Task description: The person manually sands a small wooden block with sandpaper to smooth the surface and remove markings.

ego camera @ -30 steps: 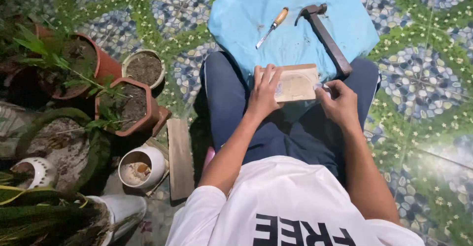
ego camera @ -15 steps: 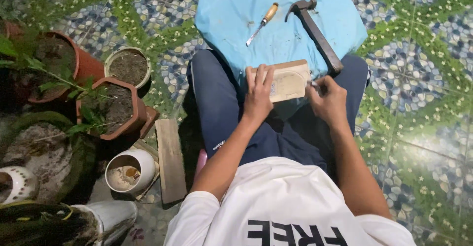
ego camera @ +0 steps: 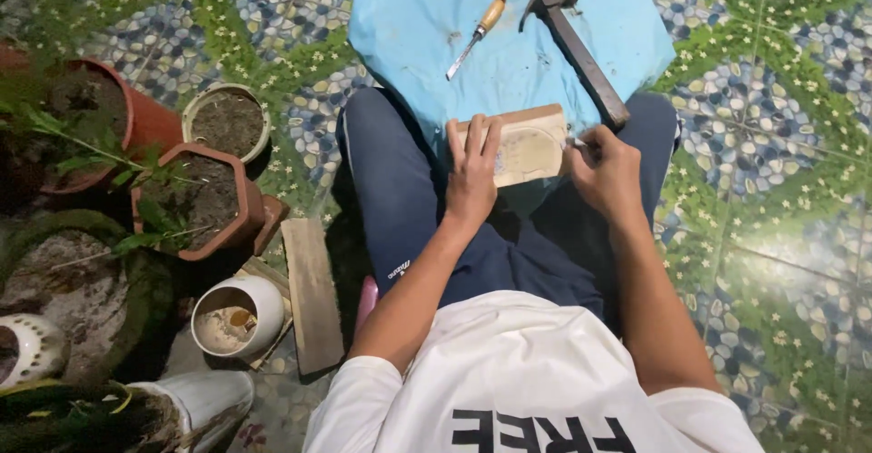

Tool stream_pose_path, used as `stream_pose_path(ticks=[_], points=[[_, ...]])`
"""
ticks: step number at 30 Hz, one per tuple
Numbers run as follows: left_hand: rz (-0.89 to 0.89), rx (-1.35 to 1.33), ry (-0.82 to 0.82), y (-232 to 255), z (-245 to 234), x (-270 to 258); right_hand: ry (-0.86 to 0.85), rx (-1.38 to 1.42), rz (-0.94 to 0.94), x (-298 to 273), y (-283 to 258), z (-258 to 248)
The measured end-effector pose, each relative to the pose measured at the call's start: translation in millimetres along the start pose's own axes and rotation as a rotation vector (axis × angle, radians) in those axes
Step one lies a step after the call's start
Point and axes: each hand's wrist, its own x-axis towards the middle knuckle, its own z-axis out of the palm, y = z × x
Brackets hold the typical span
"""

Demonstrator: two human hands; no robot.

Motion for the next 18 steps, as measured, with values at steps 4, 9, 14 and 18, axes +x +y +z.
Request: stream_pose_path(ticks=[4,9,14,18], points=[[-0.023,-0.028,-0.02,2,4,-2,-0.087,0.013,0.064,-5,8,-2],[-0.026,-0.078,-0.017,-1,10,-1,-0.018,0.023,-0.05,0,-6,-1],[-0.026,-0.09,0.008,4,0,-1,0.024,0.053,-0.075,0,5,11],[-0.011,-0.058,0.009,4,-5,-3,0.046,0.043,-0.156,-4,2,10]])
